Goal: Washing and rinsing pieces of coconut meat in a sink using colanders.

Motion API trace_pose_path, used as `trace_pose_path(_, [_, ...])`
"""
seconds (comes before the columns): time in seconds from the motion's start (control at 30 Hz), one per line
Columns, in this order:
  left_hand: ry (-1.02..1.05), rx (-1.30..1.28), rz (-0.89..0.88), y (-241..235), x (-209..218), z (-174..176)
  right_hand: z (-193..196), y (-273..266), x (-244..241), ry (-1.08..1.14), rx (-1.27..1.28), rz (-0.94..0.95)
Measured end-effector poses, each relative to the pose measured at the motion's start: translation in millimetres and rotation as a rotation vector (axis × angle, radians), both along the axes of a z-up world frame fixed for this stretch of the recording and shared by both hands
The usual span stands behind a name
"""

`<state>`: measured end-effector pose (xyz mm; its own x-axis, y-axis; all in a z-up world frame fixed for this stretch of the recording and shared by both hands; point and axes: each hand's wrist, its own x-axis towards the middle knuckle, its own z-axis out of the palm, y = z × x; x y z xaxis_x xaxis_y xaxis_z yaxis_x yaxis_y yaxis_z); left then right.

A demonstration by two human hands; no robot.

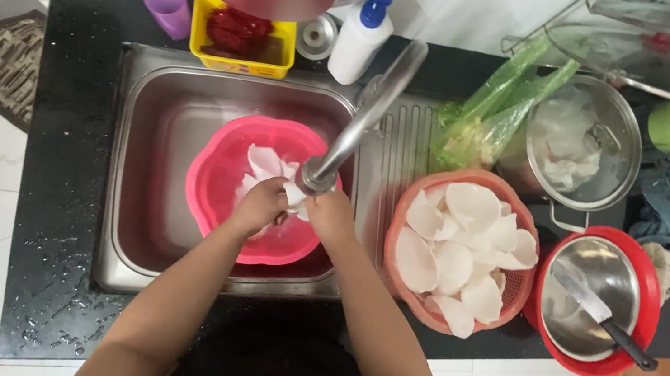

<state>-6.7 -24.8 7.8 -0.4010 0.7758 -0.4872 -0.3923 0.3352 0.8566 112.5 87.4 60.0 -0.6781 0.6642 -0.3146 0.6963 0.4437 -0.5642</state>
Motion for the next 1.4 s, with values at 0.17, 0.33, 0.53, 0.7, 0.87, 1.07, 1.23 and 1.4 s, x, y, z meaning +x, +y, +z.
trace_pose_path(0.17, [-0.136,-0.017,-0.107,4,4,41,-16,3,15,0.178,0.242,0.087])
trace_pose_path(0.33, [0.19,-0.239,-0.406,19,-2,16,3,8,18,0.311,0.341,0.148])
trace_pose_path(0.53, [1.133,-0.133,-0.582,26,12,75,25,13,34,0.466,0.0,-0.201])
trace_pose_path(0.7, [-0.059,-0.117,0.055,41,12,141,43,25,37,0.229,-0.285,-0.597])
trace_pose_path(0.87, [0.07,-0.085,0.093,18,23,85,-18,7,17,0.318,-0.383,-0.578])
trace_pose_path(1.07, [0.497,-0.341,-0.003,-6,5,65,62,-15,-11,0.193,-0.545,-0.47])
trace_pose_path(1.23, [0.602,-0.447,-0.045,-13,-10,75,60,-13,-18,0.044,-0.548,-0.359])
trace_pose_path(1.4, [0.509,-0.356,-0.063,-9,-19,48,59,-5,-20,0.195,-0.41,-0.222])
